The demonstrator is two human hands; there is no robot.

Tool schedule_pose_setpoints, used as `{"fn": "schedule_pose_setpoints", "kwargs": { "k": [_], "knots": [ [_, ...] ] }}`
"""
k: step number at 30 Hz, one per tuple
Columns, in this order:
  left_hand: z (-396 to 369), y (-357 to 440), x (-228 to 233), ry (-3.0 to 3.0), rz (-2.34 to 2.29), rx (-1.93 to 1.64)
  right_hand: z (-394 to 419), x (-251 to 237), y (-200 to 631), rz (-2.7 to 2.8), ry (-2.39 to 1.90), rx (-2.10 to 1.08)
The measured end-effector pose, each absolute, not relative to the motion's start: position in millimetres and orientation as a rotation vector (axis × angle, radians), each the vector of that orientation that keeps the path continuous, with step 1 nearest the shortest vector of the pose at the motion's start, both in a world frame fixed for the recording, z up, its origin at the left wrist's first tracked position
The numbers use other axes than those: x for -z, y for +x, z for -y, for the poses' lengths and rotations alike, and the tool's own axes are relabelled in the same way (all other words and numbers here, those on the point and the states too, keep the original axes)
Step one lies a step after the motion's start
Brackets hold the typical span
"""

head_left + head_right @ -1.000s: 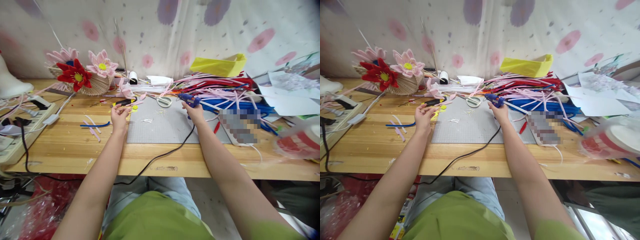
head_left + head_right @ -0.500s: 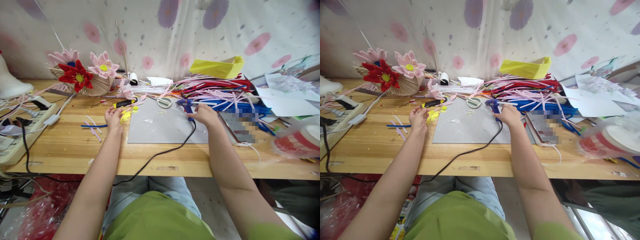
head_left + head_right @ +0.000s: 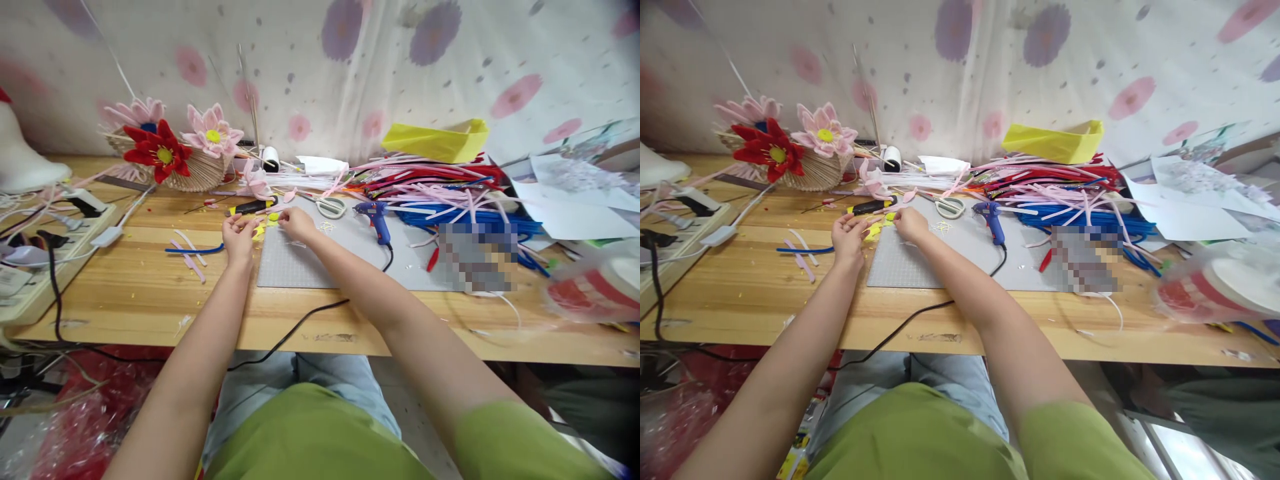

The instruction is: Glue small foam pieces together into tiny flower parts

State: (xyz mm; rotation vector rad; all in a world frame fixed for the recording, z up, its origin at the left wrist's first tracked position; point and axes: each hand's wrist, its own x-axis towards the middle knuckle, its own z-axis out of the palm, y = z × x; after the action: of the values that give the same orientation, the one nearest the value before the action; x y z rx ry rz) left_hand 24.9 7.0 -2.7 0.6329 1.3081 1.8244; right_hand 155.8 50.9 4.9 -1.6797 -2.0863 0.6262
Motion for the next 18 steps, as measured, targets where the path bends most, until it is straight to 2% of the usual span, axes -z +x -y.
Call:
{"fn": "schedule_pose_setpoints", "kwargs": {
  "k": [4, 8, 18],
  "knots": [
    [-7, 25, 3, 0.602, -1.312, -1.84, -66, 2, 136, 2.089, -1.804, -0.52],
    [-7, 24, 3, 0.611, -1.311, -1.833, -71, 6, 132, 2.125, -1.833, -0.543],
    [-7, 28, 6, 0.675, -1.31, -1.788, -59, -1, 175, 2.012, -1.61, -0.652]
  ]
}}
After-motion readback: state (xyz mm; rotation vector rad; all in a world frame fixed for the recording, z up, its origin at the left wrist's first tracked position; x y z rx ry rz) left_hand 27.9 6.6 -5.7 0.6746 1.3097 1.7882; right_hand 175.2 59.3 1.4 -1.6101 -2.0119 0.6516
